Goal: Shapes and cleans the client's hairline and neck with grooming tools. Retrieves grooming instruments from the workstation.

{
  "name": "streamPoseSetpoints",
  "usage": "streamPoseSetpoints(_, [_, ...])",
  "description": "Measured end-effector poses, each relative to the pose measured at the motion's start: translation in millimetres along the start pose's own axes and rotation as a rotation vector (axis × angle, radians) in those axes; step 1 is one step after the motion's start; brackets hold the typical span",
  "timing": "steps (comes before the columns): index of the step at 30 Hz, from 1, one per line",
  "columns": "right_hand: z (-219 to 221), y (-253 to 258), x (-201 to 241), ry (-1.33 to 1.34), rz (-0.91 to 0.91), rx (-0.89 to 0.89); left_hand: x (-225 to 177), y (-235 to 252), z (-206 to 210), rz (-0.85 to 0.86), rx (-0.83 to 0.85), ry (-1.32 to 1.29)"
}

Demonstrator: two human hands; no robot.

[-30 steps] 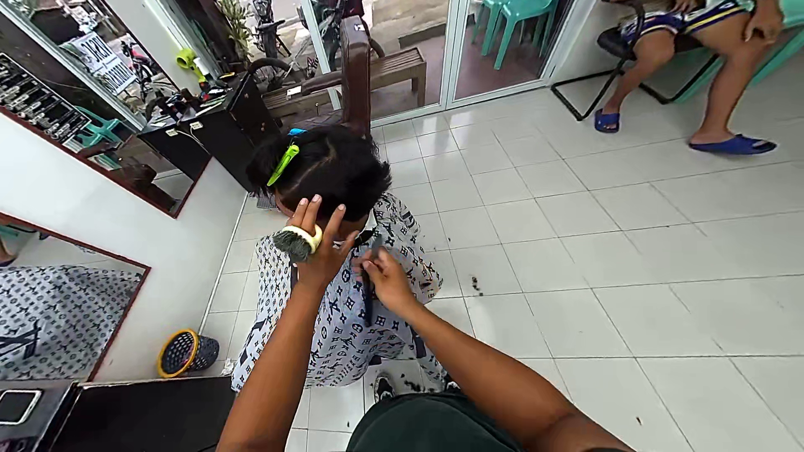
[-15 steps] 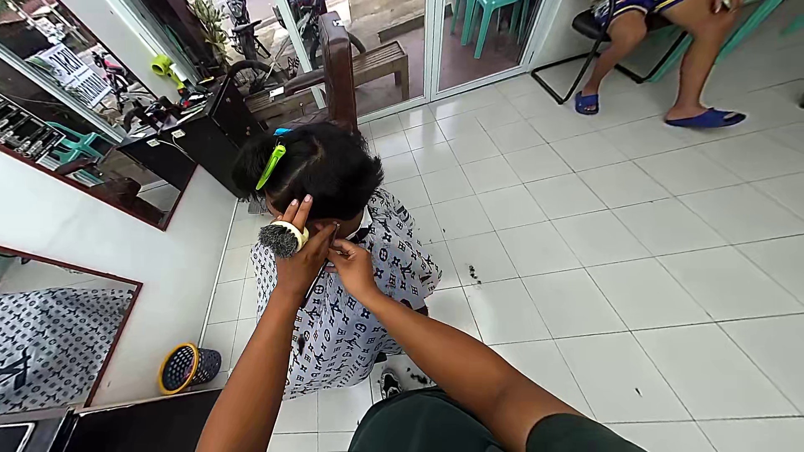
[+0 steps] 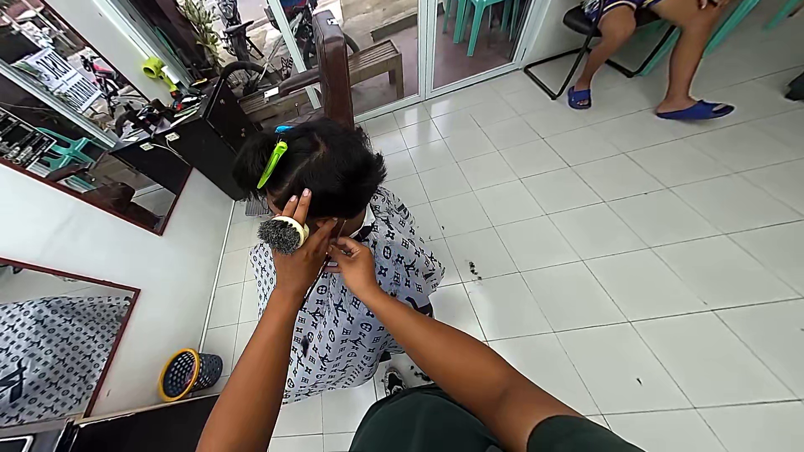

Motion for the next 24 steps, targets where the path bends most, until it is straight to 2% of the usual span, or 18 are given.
streamPoseSetpoints(6, [8, -2, 5, 0.001, -0.028, 0.036, 3, 0, 0, -0.019, -0.007, -0.006])
streamPoseSetpoints(12, [6, 0, -5, 0.12, 0.036, 0.004, 3, 0, -2, -0.014, 0.0, -0.007])
streamPoseSetpoints(24, [9, 0, -6, 0.192, 0.065, 0.007, 4, 0, -1, -0.006, -0.002, -0.001])
Point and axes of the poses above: each hand's wrist, its own y-axis towards the middle knuckle, its own z-axis out of the palm, x = y × z, the point moved 7 cm from there along y, towards the middle knuckle, and after that the axes turned 4 degrees about -z, right-handed, at the moved point
